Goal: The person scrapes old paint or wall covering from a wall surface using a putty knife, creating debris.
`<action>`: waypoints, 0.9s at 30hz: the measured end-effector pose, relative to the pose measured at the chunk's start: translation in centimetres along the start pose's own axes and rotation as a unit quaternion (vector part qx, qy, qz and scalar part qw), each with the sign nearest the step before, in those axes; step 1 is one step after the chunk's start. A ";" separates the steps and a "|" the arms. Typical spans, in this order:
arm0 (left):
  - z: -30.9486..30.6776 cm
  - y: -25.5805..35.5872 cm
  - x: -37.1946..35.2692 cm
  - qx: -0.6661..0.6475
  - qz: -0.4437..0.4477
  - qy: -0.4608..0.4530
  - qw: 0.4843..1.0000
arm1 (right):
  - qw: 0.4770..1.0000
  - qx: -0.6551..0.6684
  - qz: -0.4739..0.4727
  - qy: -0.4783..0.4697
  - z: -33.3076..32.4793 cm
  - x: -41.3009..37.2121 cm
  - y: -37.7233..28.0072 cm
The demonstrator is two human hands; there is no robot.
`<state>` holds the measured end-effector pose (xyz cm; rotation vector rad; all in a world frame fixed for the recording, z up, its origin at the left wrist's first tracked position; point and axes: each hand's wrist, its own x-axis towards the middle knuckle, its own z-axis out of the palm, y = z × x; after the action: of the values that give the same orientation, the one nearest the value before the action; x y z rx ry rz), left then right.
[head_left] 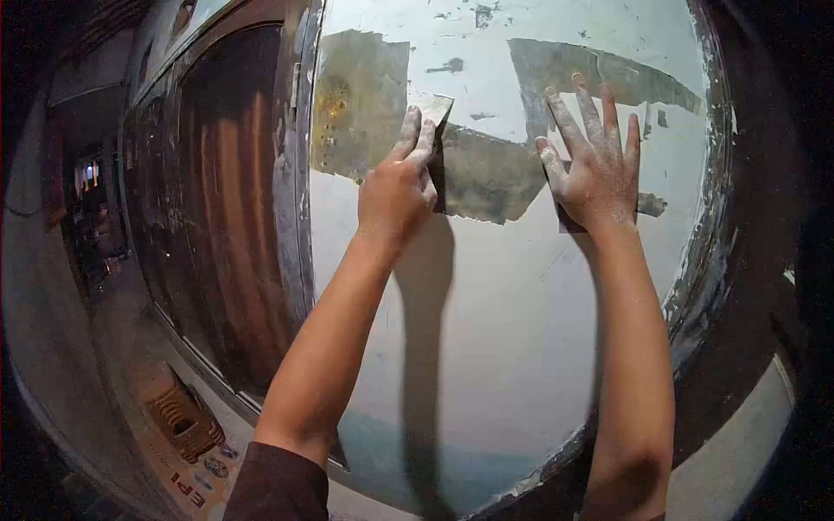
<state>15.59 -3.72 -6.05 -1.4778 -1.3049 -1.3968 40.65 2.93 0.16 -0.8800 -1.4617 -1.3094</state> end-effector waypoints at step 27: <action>0.3 0.5 -0.8 0.044 0.003 -0.036 0.998 | 0.998 -0.053 0.023 -0.025 0.2 1.9 -1.8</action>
<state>16.26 -3.73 -6.82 -1.4840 -1.3868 -1.2763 38.40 2.66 1.48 -1.0174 -1.4125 -1.3484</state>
